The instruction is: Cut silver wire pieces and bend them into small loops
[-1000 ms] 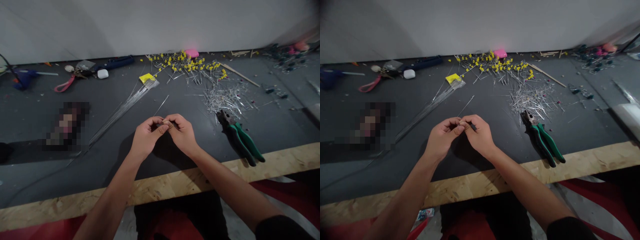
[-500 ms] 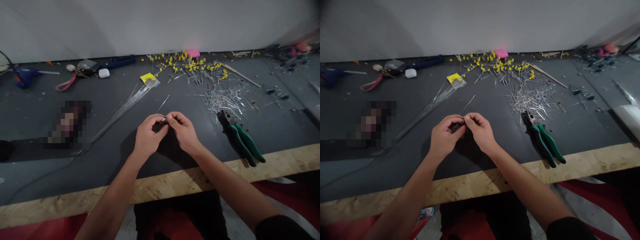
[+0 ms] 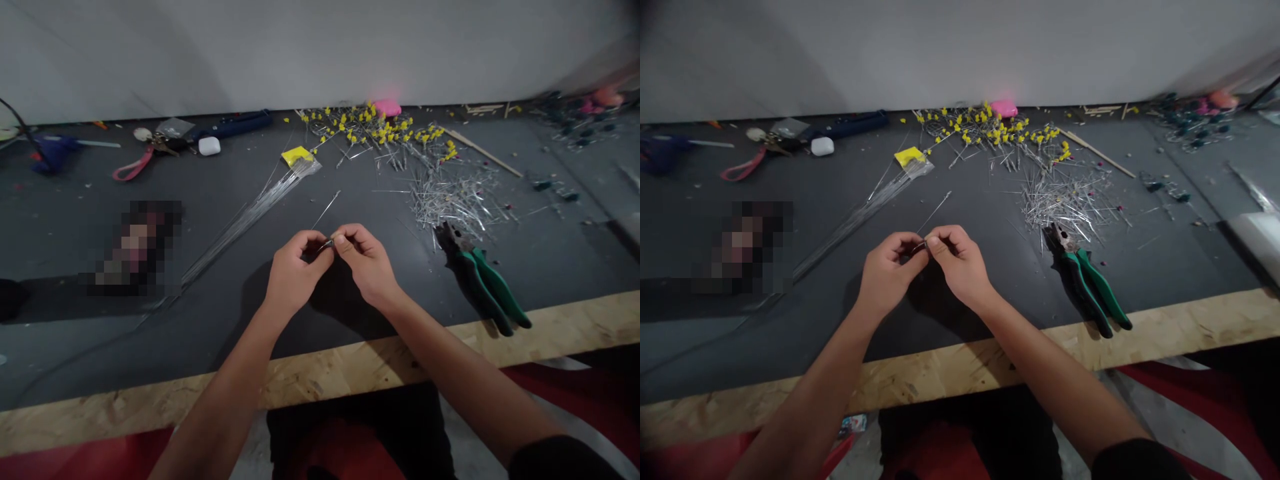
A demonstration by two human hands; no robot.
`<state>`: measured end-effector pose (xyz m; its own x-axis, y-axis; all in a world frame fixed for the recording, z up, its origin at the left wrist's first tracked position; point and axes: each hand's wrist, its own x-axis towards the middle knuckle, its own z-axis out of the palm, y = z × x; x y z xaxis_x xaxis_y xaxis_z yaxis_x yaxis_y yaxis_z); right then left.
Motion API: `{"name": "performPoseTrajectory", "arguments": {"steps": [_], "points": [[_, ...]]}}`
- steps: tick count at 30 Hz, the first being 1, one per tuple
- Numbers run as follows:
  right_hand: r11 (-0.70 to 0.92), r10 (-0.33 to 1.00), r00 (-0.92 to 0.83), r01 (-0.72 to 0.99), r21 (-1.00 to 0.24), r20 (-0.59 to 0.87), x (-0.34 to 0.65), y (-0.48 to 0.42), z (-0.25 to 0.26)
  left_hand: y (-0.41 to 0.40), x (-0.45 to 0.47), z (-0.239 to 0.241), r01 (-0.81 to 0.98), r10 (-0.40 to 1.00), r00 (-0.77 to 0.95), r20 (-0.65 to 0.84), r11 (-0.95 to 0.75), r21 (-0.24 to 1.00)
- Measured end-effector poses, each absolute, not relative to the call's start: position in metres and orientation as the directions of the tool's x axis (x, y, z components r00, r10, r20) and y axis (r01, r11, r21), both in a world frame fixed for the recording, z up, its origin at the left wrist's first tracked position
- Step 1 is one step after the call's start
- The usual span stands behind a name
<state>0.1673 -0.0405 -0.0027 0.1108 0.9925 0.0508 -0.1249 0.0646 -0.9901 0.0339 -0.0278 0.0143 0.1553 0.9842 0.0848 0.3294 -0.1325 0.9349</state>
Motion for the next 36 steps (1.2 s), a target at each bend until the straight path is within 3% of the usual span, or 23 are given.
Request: {"name": "performPoseTrajectory", "arguments": {"steps": [3,8,14,22,28,32,36], "points": [[0.084,0.992,0.105,-0.093,-0.992,0.074,0.168,-0.040,-0.004,-0.027,0.035,0.018,0.093,0.974,0.205,-0.092,0.074,0.993],[0.096,0.990,0.106,-0.065,-0.993,0.089,0.169,-0.041,-0.001,-0.025,0.034,0.022,-0.117,0.944,0.255,-0.210,0.246,0.962],[-0.001,1.000,0.023,-0.329,-0.944,-0.009,0.165,-0.041,0.005,-0.021,0.028,0.022,-0.340,0.878,0.369,-0.304,0.432,0.835],[-0.071,0.995,-0.095,-0.439,-0.895,-0.033,0.167,-0.042,0.006,-0.020,0.027,0.023,-0.321,0.889,0.333,-0.314,0.420,0.849],[-0.147,0.986,-0.121,-0.314,-0.938,-0.114,0.170,-0.044,0.010,-0.016,0.015,0.027,-0.083,0.957,0.237,-0.165,0.189,0.978],[-0.184,0.974,-0.175,-0.263,-0.947,-0.140,0.169,-0.045,0.012,-0.014,0.008,0.031,0.060,0.972,0.228,-0.062,0.049,0.997],[-0.143,0.986,-0.123,-0.309,-0.940,-0.110,0.169,-0.043,0.009,-0.013,0.008,0.031,0.036,0.951,0.270,-0.148,0.144,0.989]]}}
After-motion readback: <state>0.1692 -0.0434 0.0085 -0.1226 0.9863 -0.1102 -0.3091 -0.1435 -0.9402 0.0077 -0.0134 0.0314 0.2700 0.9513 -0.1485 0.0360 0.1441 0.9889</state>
